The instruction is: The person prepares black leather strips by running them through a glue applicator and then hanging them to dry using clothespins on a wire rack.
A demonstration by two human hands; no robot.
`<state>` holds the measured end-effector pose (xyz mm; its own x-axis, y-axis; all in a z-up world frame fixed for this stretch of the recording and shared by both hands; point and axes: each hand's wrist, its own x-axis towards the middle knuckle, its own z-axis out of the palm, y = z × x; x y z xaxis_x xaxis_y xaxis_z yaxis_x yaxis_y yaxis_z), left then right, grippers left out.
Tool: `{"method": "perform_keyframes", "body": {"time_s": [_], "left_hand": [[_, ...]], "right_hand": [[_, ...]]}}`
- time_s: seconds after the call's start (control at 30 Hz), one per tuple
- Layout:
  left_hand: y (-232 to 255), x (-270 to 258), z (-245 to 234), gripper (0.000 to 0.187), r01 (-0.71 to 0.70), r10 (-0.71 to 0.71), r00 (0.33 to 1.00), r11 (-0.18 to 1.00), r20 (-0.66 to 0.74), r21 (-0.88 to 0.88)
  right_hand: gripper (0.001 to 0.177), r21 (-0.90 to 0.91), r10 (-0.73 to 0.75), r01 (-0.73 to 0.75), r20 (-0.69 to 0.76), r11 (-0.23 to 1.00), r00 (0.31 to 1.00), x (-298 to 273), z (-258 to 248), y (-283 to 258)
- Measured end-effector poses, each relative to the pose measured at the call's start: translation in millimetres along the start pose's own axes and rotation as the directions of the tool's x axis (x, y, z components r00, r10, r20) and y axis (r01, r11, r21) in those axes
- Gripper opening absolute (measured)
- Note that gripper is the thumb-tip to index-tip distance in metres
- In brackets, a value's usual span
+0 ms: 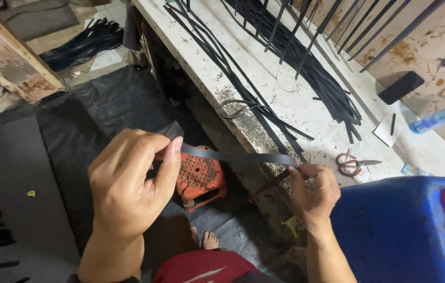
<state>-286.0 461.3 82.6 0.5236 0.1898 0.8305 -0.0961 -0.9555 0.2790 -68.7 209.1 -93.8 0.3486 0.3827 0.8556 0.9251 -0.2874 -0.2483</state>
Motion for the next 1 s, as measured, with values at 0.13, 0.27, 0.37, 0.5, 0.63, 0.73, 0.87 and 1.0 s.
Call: {"method": "perform_keyframes", "body": {"time_s": [0.13,0.27,0.37,0.5,0.63,0.73,0.87,1.0], "left_hand": [[-0.7,-0.9,11.7,0.017,0.033,-0.032,0.999,0.999,-0.021,0.014],[-8.7,-2.1,25.8,0.016,0.042,-0.039,0.993,0.999,-0.113,0.028],[-12.7,-1.0,34.3,0.015,0.077,-0.070,0.988,0.996,-0.137,0.039],[-24.9,9.9,47.8,0.013,0.110,-0.106,0.980,0.994,-0.166,0.013],[-39.8,28.5,62.2,0.013,0.072,-0.083,0.976,0.996,-0.199,-0.059],[-54.8,40.9,76.2,0.012,0.072,-0.093,0.971,0.992,-0.220,-0.102],[-75.6,60.0,94.7,0.009,0.056,-0.099,0.971,0.979,-0.218,-0.194],[-103.8,77.0,117.5,0.011,0.060,-0.117,0.970,0.966,-0.215,-0.251]], "right_hand": [[0.028,0.049,-0.019,0.018,0.013,0.999,1.000,22.3,-18.7,8.3],[0.028,0.003,0.005,-0.005,-0.001,1.000,1.000,46.5,-30.5,7.1],[0.026,-0.014,0.041,-0.041,-0.010,0.999,0.999,65.6,-34.5,-1.9],[0.030,-0.088,0.037,-0.039,-0.019,0.995,0.999,81.9,-31.7,2.4],[0.028,-0.127,0.054,-0.062,-0.064,0.990,0.996,95.5,-32.0,3.9],[0.027,-0.193,0.039,-0.055,-0.086,0.980,0.996,108.3,-33.2,5.8],[0.023,-0.145,0.111,-0.122,-0.077,0.982,0.991,129.7,-30.9,1.0],[0.024,-0.118,0.188,-0.209,-0.167,0.971,0.968,145.8,-18.8,-3.0]]}}
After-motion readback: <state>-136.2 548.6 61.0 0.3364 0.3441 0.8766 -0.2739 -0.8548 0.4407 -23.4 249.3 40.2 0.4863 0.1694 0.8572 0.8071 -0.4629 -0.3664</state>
